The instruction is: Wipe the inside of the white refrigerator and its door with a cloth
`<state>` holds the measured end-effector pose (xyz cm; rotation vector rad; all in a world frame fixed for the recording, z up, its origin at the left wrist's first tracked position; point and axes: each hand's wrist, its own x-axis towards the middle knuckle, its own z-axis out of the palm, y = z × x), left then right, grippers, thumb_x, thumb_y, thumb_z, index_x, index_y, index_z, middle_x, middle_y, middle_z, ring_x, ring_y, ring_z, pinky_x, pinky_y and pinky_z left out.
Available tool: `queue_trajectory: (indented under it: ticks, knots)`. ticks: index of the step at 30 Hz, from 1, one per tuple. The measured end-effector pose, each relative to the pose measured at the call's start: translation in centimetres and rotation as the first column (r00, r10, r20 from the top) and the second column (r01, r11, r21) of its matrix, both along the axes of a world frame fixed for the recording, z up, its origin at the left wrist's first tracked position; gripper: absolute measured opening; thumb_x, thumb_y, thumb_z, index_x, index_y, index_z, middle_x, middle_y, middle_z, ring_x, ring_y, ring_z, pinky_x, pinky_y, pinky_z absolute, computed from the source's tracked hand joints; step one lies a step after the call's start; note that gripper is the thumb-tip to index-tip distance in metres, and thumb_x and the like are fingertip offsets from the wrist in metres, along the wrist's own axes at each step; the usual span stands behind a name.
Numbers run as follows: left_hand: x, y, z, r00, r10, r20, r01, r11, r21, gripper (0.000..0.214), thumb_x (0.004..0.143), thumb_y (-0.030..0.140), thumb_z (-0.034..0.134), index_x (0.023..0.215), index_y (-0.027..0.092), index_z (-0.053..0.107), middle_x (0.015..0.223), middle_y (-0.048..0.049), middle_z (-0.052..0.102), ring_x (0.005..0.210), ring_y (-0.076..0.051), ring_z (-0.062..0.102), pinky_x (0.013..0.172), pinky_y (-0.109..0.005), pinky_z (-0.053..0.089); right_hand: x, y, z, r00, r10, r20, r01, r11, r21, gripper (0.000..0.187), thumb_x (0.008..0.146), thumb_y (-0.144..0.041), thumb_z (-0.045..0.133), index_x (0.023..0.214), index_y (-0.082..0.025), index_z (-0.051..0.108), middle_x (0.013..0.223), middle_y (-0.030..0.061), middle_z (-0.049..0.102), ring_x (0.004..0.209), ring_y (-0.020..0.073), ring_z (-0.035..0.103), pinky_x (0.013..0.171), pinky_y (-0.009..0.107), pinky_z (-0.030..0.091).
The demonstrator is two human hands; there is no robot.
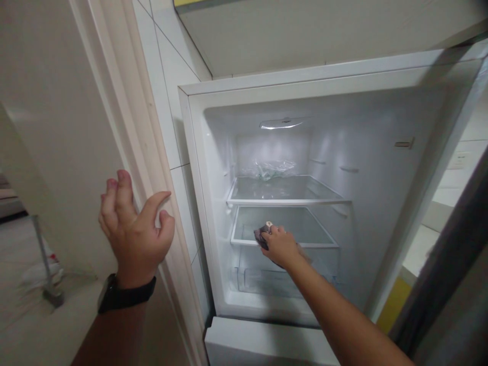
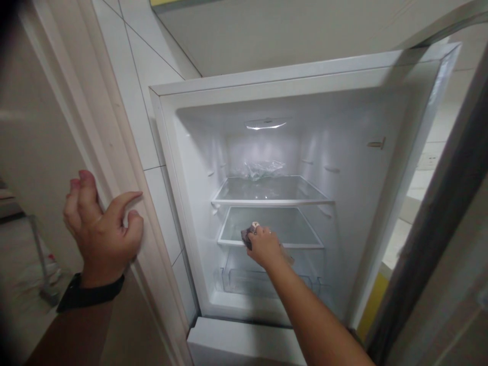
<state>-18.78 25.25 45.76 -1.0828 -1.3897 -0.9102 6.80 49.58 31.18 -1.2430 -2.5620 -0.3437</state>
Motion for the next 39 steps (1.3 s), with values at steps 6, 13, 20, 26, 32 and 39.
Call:
queue_trajectory:
  ticks: [6,13,20,26,32,39]
  knots:
    - [-0.1,-0.1,0.0,1.0,0.004,0.006,-0.004,1.0,0.0,0.044,0.082,0.012,0.069,0.123,0.026,0.073,0.176,-0.001,0.018,0.158,-0.043,0.026,0.127,-0.067,0.029,-4.7,-1.2,0.1,0.998,0.061,0.009,-0.061,0.998,-0.003,0.041,0.082,-0.044,0.068,0.119,-0.026,0.068,0.135,0.0159,0.062,0.118,0.0347,0.056,0.089,0.046,0.049]
    - [-0.1,0.0,0.0,1.0,-0.002,0.017,0.002,1.0,-0.01,0.041,0.083,0.013,0.068,0.122,0.025,0.074,0.177,0.0001,0.016,0.158,-0.043,0.025,0.129,-0.065,0.027,-8.8,-2.0,-0.2,0.993,0.112,0.031,-0.111,0.994,-0.007,0.037,0.088,-0.035,0.059,0.124,-0.029,0.065,0.144,0.0158,0.057,0.119,0.0335,0.056,0.089,0.047,0.049]
    - [-0.4,-0.1,0.0,1.0,-0.011,0.011,0.011,1.0,-0.016,0.044,0.082,0.012,0.069,0.124,0.026,0.072,0.177,0.0019,0.013,0.159,-0.042,0.024,0.129,-0.066,0.026,-9.4,-1.8,-1.0,0.993,0.108,0.038,-0.109,0.994,0.009,0.044,0.094,-0.025,0.047,0.134,-0.037,0.057,0.137,0.0156,0.059,0.116,0.0326,0.057,0.087,0.049,0.048]
    - [-0.4,0.0,-0.1,1.0,-0.02,0.007,0.02,1.0,-0.003,0.045,0.08,0.011,0.069,0.122,0.026,0.073,0.177,-0.0012,0.018,0.158,-0.042,0.026,0.128,-0.065,0.028,-9.1,-1.9,-1.1,0.997,0.064,0.041,-0.064,0.998,-0.017,0.04,0.096,-0.024,0.041,0.128,-0.037,0.062,0.137,0.0149,0.06,0.114,0.0328,0.059,0.084,0.048,0.05]
    - [-0.3,-0.1,-0.1,1.0,-0.013,0.004,0.013,1.0,-0.009,0.044,0.081,0.013,0.069,0.123,0.025,0.073,0.176,-0.0034,0.019,0.158,-0.043,0.026,0.128,-0.066,0.027,-7.8,-2.0,-0.5,0.998,0.019,0.061,-0.016,0.999,-0.052,0.039,0.095,-0.023,0.042,0.125,-0.034,0.065,0.13,0.0158,0.062,0.114,0.0326,0.059,0.084,0.048,0.051]
    - [0.0,-0.5,0.0,0.999,-0.001,0.039,0.003,0.999,-0.051,0.046,0.084,0.013,0.068,0.128,0.027,0.07,0.178,0.0003,0.013,0.16,-0.041,0.022,0.13,-0.064,0.025,-2.1,-0.6,0.1,0.992,-0.102,0.074,0.108,0.99,-0.09,0.038,0.09,-0.02,0.049,0.121,-0.03,0.068,0.127,0.0171,0.063,0.114,0.0337,0.061,0.083,0.047,0.053]
